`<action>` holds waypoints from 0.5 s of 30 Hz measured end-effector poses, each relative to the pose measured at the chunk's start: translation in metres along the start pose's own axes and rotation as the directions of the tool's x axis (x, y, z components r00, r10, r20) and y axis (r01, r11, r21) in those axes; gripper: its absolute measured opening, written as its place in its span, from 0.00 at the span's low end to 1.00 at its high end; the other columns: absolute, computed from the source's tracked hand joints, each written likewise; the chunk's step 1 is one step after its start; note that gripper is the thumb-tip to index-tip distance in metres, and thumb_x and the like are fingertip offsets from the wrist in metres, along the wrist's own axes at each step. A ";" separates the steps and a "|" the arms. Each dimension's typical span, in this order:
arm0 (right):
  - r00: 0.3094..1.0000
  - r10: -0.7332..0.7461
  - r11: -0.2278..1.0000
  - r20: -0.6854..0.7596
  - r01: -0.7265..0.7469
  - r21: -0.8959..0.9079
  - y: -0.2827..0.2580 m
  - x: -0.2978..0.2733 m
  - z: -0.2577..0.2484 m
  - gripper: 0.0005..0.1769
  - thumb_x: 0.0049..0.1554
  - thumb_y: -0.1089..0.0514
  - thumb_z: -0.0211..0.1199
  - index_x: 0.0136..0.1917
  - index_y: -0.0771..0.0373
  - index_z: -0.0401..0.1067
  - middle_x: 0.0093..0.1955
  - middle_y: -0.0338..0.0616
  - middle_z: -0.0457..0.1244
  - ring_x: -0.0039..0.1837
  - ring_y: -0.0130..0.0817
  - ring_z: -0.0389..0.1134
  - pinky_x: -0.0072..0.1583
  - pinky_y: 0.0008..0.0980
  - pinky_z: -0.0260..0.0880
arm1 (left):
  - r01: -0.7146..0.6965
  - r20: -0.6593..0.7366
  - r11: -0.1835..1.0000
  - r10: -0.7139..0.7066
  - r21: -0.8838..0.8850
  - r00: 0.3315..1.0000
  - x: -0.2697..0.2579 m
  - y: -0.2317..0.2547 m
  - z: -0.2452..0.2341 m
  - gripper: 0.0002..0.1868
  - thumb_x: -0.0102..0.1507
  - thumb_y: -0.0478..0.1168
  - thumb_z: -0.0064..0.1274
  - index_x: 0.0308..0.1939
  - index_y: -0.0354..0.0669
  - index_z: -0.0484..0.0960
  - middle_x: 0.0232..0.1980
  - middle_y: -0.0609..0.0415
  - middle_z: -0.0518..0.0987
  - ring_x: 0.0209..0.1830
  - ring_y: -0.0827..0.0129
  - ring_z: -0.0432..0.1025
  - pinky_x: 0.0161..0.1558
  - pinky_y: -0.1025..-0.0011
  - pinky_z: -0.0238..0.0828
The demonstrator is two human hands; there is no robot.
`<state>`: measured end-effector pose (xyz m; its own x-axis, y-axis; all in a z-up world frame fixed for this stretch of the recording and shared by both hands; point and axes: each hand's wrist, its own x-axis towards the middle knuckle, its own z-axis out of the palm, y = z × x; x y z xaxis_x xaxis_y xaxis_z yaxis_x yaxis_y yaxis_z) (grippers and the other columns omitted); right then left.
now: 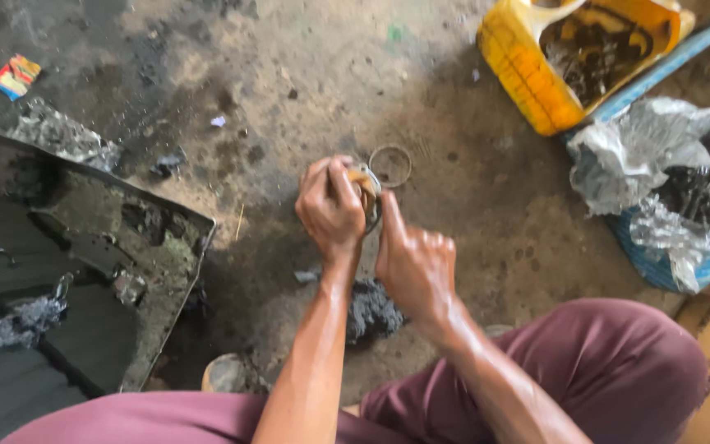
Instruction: The person scrubs a small mechanical component with a brush and then uses a metal scraper to remove residue from its surface. The person is sitting on the floor in a workshop environment.
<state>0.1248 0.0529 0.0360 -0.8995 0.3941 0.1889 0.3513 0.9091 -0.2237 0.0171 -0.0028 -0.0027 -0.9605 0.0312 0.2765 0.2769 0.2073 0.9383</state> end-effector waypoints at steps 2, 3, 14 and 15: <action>0.999 0.024 0.999 -0.040 -0.023 0.028 -0.004 0.007 0.007 0.30 0.53 0.62 0.59 0.70 0.67 0.66 0.28 0.55 0.67 0.29 0.52 0.69 0.33 0.50 0.67 | 0.009 -0.008 1.000 -0.009 0.003 1.000 0.001 0.000 0.002 0.14 0.70 0.40 0.45 0.38 0.38 0.84 0.42 0.47 0.84 0.46 0.52 0.79 0.50 0.59 0.74; 0.998 0.042 0.998 -0.050 -0.040 0.043 -0.005 0.007 0.009 0.31 0.53 0.63 0.59 0.70 0.68 0.65 0.29 0.55 0.67 0.30 0.52 0.70 0.34 0.50 0.67 | 0.022 -0.005 1.000 -0.022 0.008 1.000 -0.003 0.000 0.001 0.14 0.70 0.40 0.45 0.38 0.38 0.84 0.42 0.48 0.84 0.45 0.52 0.79 0.50 0.59 0.74; 0.999 -0.006 0.999 -0.044 0.008 0.035 0.006 0.009 0.015 0.34 0.53 0.64 0.59 0.74 0.67 0.64 0.30 0.53 0.67 0.30 0.49 0.69 0.34 0.48 0.66 | -0.012 0.036 1.000 0.012 -0.008 0.999 -0.001 -0.001 -0.003 0.15 0.71 0.40 0.44 0.39 0.36 0.84 0.43 0.46 0.84 0.46 0.52 0.79 0.51 0.60 0.74; 0.999 -0.017 0.999 -0.027 0.018 0.027 0.008 0.006 0.012 0.34 0.53 0.64 0.59 0.74 0.66 0.65 0.30 0.52 0.67 0.29 0.49 0.69 0.33 0.47 0.66 | -0.035 0.050 0.999 0.035 -0.005 0.998 0.001 0.000 -0.004 0.15 0.71 0.40 0.44 0.38 0.36 0.84 0.44 0.46 0.84 0.47 0.52 0.79 0.52 0.60 0.74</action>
<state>0.1187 0.0609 0.0243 -0.8980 0.3819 0.2184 0.3279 0.9121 -0.2462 0.0160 -0.0073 -0.0019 -0.9504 0.0874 0.2985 0.3103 0.2009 0.9292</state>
